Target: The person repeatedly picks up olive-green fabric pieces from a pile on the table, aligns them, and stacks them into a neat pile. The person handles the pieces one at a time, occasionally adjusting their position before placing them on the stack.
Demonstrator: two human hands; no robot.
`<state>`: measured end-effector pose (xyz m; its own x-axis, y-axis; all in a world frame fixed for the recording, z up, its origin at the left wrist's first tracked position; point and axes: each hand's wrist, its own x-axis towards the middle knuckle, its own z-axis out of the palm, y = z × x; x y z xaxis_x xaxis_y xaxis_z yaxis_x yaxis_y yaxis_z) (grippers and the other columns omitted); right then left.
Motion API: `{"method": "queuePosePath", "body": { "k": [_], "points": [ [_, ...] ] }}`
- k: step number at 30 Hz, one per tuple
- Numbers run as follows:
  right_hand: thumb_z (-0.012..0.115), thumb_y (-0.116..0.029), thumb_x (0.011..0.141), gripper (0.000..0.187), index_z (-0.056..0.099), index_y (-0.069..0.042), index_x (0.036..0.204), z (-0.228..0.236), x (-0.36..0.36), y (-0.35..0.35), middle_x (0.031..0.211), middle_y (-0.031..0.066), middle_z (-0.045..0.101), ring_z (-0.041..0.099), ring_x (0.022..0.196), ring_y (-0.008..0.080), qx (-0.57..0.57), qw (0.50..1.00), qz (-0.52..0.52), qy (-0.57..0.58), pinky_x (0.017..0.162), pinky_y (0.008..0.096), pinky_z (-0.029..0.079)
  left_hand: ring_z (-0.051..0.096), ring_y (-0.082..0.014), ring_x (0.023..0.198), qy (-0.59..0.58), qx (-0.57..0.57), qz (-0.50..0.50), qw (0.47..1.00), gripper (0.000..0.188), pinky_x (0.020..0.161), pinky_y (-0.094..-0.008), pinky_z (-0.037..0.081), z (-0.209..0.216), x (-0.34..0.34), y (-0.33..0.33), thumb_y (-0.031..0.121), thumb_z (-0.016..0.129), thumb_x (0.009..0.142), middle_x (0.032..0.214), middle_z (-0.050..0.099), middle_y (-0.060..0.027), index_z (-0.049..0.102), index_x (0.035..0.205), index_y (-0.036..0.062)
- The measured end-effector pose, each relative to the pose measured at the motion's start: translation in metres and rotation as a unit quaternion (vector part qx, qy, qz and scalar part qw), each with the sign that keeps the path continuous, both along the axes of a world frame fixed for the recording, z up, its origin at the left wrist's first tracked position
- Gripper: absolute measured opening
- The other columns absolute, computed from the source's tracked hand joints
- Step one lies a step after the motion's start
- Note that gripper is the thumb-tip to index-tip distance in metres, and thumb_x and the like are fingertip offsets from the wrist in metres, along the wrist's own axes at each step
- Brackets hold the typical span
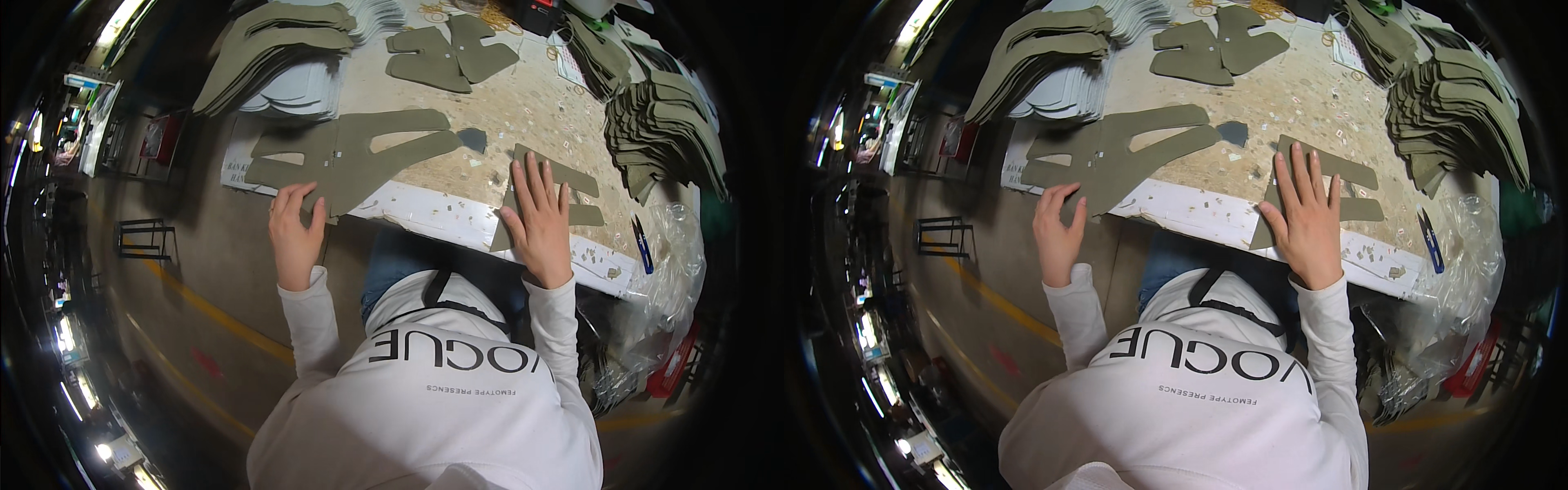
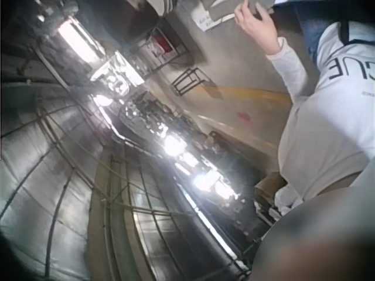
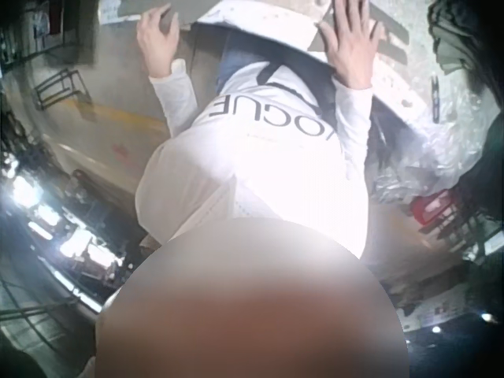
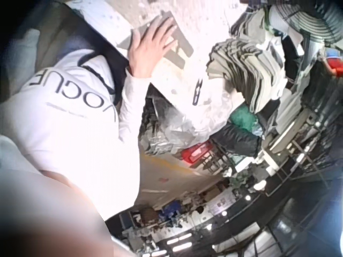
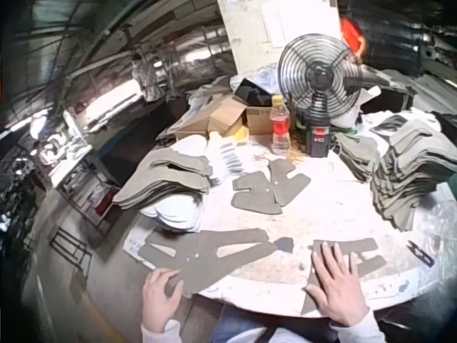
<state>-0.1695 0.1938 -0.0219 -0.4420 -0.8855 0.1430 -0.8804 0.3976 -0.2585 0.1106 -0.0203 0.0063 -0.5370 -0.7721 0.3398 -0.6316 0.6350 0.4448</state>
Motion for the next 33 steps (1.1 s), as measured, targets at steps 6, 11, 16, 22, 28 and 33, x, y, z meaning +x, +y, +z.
{"method": "queuePosePath", "body": {
  "k": [6,11,16,22,28,33],
  "points": [
    [0.052,-0.042,0.097,0.062,0.036,-0.021,0.152,-0.002,-0.002,0.003,0.161,0.0080,0.025,0.022,0.148,0.0336,-0.010,1.000,0.007,0.007,0.118,0.0570,0.014,0.061,-0.0282,0.105,-0.037,0.026,-0.109,0.993,0.036,0.091,-0.0379,0.048,0.014,0.023,-0.011,0.008,0.078,0.070,0.114,0.065,-0.0055,0.070,0.105,0.0086],
    [0.053,-0.040,0.096,0.061,0.038,-0.021,0.152,-0.002,-0.001,0.002,0.160,0.0081,0.027,0.024,0.147,0.0343,-0.023,1.000,0.003,0.001,0.117,0.0566,0.015,0.060,-0.0275,0.104,-0.016,0.043,-0.140,0.989,0.040,0.090,-0.0385,0.047,0.008,0.028,-0.024,0.008,0.082,0.064,0.114,0.065,-0.0028,0.072,0.102,0.0117],
    [0.056,-0.036,0.095,0.057,0.044,-0.020,0.148,-0.001,0.000,0.003,0.158,0.0094,0.032,0.028,0.145,0.0357,-0.048,0.999,0.000,-0.016,0.117,0.0564,0.016,0.062,-0.0251,0.102,0.004,0.054,-0.166,0.985,0.039,0.088,-0.0363,0.049,0.006,0.031,-0.034,0.006,0.083,0.062,0.111,0.067,-0.0034,0.075,0.100,0.0111],
    [0.063,-0.024,0.090,0.052,0.053,-0.016,0.141,0.004,0.001,0.012,0.153,0.0115,0.040,0.032,0.143,0.0381,-0.083,0.994,0.017,-0.064,0.117,0.0561,0.019,0.063,-0.0220,0.100,0.011,0.119,-0.196,0.973,0.036,0.086,-0.0341,0.050,0.010,0.034,-0.048,0.001,0.080,0.063,0.107,0.069,-0.0040,0.078,0.098,0.0116],
    [0.068,-0.023,0.088,0.046,0.060,-0.012,0.132,0.012,0.004,0.020,0.143,0.0135,0.049,0.036,0.139,0.0400,-0.126,0.987,0.033,-0.096,0.113,0.0534,0.027,0.064,-0.0149,0.088,0.094,0.135,-0.188,0.968,0.020,0.083,-0.0265,0.049,0.005,0.030,-0.060,0.000,0.072,0.079,0.102,0.070,-0.0053,0.071,0.099,0.0032],
    [0.074,-0.023,0.081,0.049,0.064,-0.009,0.127,0.019,0.011,0.025,0.135,0.0148,0.055,0.042,0.134,0.0403,-0.148,0.975,0.092,-0.137,0.109,0.0486,0.035,0.058,-0.0033,0.080,0.341,0.135,0.033,0.930,0.014,0.067,-0.0195,0.047,0.016,-0.002,-0.061,0.008,0.059,0.098,0.096,0.072,-0.0087,0.057,0.107,-0.0029]
  ]
}}
